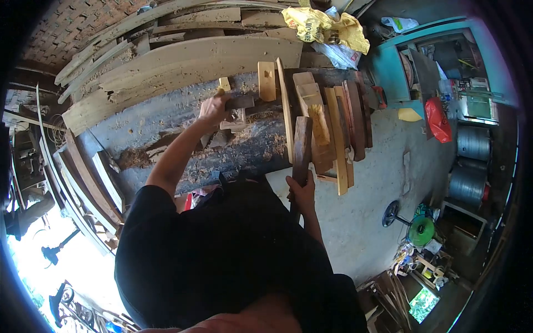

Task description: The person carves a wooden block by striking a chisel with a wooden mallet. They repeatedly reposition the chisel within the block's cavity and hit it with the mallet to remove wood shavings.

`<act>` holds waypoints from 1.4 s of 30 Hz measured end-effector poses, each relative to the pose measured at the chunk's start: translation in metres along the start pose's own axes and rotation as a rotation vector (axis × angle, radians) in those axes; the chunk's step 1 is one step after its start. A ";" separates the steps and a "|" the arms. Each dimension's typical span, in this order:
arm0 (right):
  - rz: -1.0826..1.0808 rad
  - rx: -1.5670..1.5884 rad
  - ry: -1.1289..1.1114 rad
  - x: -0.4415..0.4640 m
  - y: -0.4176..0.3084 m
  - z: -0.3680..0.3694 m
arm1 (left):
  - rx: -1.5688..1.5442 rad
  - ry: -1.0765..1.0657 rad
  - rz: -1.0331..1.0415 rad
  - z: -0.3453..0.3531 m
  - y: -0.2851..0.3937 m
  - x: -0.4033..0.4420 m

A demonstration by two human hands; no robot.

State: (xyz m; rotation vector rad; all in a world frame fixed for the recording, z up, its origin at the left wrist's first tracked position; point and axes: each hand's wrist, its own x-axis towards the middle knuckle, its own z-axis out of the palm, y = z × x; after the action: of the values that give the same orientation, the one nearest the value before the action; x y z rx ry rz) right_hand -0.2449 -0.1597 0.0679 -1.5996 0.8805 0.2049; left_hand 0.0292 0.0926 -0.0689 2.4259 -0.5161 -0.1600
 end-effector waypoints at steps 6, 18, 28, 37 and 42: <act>-0.010 -0.026 0.070 -0.014 -0.007 0.003 | 0.136 -0.065 0.003 -0.014 -0.009 0.037; -0.107 -0.025 0.156 -0.022 0.008 -0.001 | -0.102 0.203 0.290 -0.020 0.067 -0.019; -0.271 -0.110 0.178 -0.041 -0.017 0.011 | -0.446 -0.018 0.575 -0.028 0.116 -0.040; -0.327 -0.235 0.222 -0.058 -0.033 0.018 | -0.532 -0.066 0.612 -0.035 0.100 -0.041; -0.115 -1.033 0.057 -0.088 -0.084 -0.021 | -0.587 -0.133 0.677 -0.043 0.090 -0.037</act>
State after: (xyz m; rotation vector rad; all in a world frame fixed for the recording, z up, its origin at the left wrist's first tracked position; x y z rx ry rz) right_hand -0.2602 -0.1442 0.1894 -2.6090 0.7501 0.6011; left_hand -0.0238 0.0683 0.0199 1.5830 -1.1373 -0.1522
